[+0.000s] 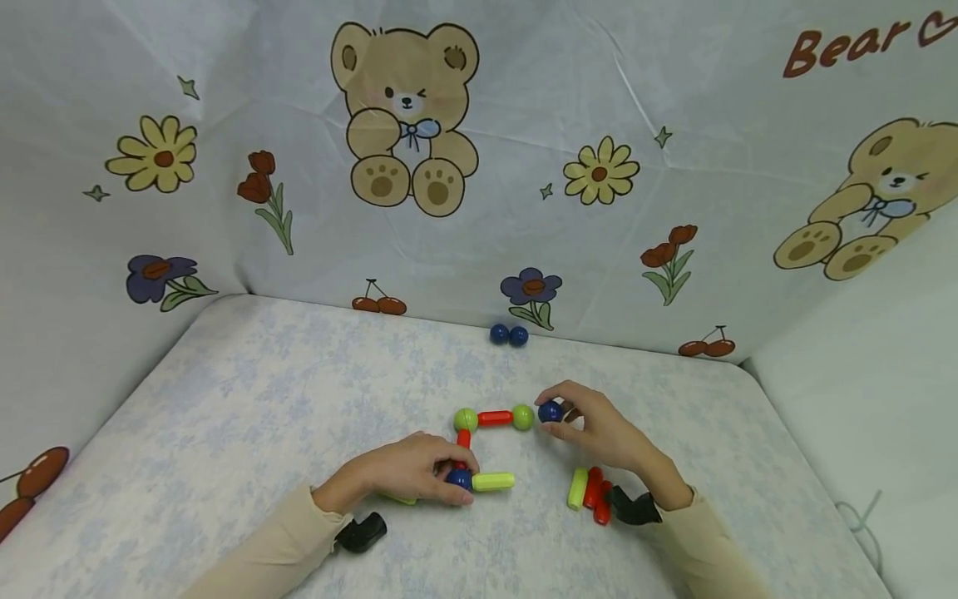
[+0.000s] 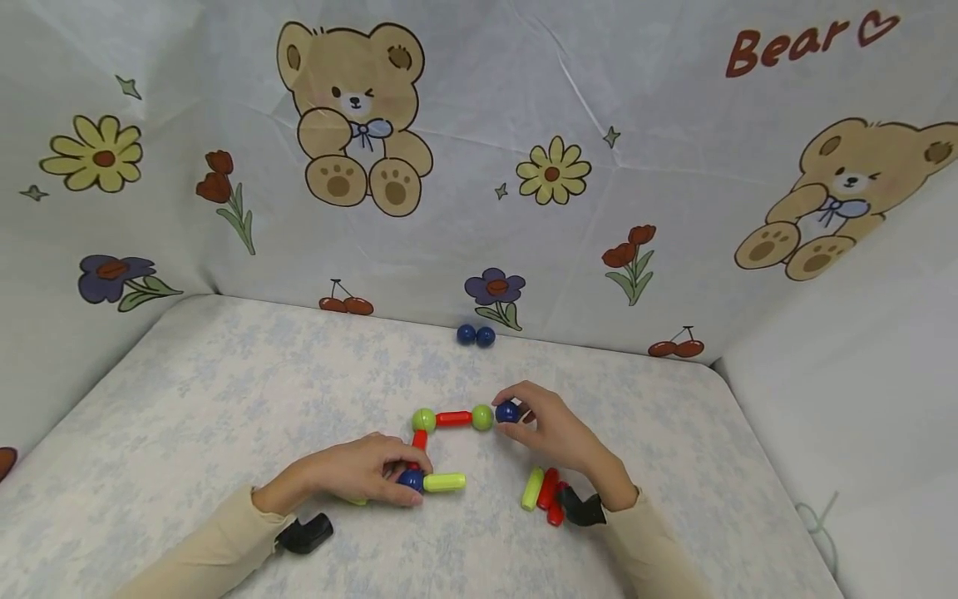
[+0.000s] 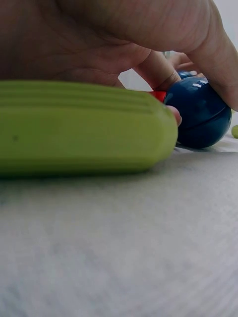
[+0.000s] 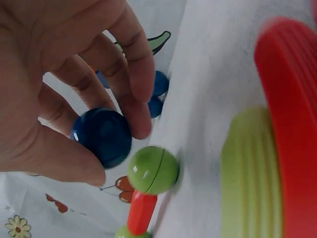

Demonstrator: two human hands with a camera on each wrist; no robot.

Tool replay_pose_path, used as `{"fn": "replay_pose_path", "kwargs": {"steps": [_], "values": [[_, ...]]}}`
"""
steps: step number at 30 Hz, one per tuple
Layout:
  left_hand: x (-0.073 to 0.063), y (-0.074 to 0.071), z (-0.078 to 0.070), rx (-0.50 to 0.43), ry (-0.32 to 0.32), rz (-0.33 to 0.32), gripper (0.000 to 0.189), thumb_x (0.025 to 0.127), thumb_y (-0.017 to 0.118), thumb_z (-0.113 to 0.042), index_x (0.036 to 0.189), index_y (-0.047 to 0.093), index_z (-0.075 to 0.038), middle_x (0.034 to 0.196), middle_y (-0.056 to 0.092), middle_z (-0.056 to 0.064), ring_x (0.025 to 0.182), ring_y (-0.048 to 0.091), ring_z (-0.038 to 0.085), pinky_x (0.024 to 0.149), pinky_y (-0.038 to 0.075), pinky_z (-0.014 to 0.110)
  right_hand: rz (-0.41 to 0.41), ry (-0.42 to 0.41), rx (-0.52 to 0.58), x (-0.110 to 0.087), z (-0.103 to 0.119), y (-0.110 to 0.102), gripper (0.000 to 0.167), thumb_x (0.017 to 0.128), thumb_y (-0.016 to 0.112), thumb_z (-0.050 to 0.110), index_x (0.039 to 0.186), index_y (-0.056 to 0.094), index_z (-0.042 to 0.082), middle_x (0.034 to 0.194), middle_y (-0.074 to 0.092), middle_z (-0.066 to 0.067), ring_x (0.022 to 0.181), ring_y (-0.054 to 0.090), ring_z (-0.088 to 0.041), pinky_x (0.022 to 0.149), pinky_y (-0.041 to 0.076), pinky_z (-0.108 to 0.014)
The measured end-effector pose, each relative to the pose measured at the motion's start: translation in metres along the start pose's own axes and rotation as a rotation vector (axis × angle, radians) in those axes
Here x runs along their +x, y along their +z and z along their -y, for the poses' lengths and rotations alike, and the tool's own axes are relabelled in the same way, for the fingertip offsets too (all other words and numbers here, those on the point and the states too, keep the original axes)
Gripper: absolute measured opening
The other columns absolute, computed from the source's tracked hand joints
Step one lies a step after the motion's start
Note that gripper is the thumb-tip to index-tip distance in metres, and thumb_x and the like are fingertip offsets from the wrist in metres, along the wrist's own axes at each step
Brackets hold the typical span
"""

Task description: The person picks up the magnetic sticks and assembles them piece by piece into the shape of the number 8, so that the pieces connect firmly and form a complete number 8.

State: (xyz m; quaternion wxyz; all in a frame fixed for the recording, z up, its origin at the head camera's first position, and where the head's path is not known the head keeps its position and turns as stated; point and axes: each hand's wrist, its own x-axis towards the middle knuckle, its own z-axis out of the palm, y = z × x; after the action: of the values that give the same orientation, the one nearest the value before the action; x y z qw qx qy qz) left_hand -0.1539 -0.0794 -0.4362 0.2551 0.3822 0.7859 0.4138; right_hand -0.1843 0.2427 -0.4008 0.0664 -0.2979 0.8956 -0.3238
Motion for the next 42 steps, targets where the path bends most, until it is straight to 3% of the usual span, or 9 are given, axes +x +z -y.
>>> {"fn": "replay_pose_path", "kwargs": {"steps": [8, 14, 24, 42], "values": [[-0.001, -0.002, -0.001, -0.001, -0.016, -0.008, 0.023, 0.095, 0.075, -0.038, 0.114, 0.073, -0.024, 0.071, 0.052, -0.011, 0.059, 0.044, 0.000, 0.058, 0.035, 0.019, 0.184, -0.023, 0.007, -0.010, 0.018, 0.013, 0.029, 0.097, 0.075, 0.021, 0.122, 0.065, 0.011, 0.116, 0.066, 0.001, 0.094, 0.061, -0.010, 0.085, 0.054, -0.031], [0.000, -0.001, 0.002, 0.003, -0.006, -0.005, 0.024, 0.095, 0.074, -0.039, 0.114, 0.073, -0.024, 0.070, 0.052, -0.012, 0.059, 0.044, 0.000, 0.059, 0.036, 0.019, 0.261, -0.009, -0.021, -0.011, 0.022, 0.022, 0.024, 0.097, 0.075, 0.025, 0.118, 0.066, 0.016, 0.109, 0.062, 0.008, 0.091, 0.056, -0.007, 0.082, 0.051, -0.028], [-0.001, 0.000, 0.002, 0.001, -0.010, -0.018, 0.024, 0.095, 0.075, -0.039, 0.113, 0.074, -0.024, 0.069, 0.051, -0.012, 0.058, 0.043, 0.000, 0.058, 0.035, 0.019, 0.319, 0.003, -0.047, -0.011, 0.024, 0.027, 0.025, 0.095, 0.077, 0.034, 0.113, 0.067, 0.021, 0.108, 0.063, 0.011, 0.091, 0.054, -0.004, 0.079, 0.048, -0.024], [0.002, 0.002, 0.004, 0.007, -0.026, -0.020, 0.023, 0.094, 0.075, -0.040, 0.113, 0.073, -0.027, 0.069, 0.052, -0.012, 0.059, 0.043, 0.000, 0.057, 0.034, 0.018, 0.330, 0.022, -0.044, -0.013, 0.024, 0.032, 0.025, 0.097, 0.074, 0.037, 0.115, 0.068, 0.021, 0.110, 0.062, 0.010, 0.092, 0.054, -0.003, 0.081, 0.048, -0.024]]}}
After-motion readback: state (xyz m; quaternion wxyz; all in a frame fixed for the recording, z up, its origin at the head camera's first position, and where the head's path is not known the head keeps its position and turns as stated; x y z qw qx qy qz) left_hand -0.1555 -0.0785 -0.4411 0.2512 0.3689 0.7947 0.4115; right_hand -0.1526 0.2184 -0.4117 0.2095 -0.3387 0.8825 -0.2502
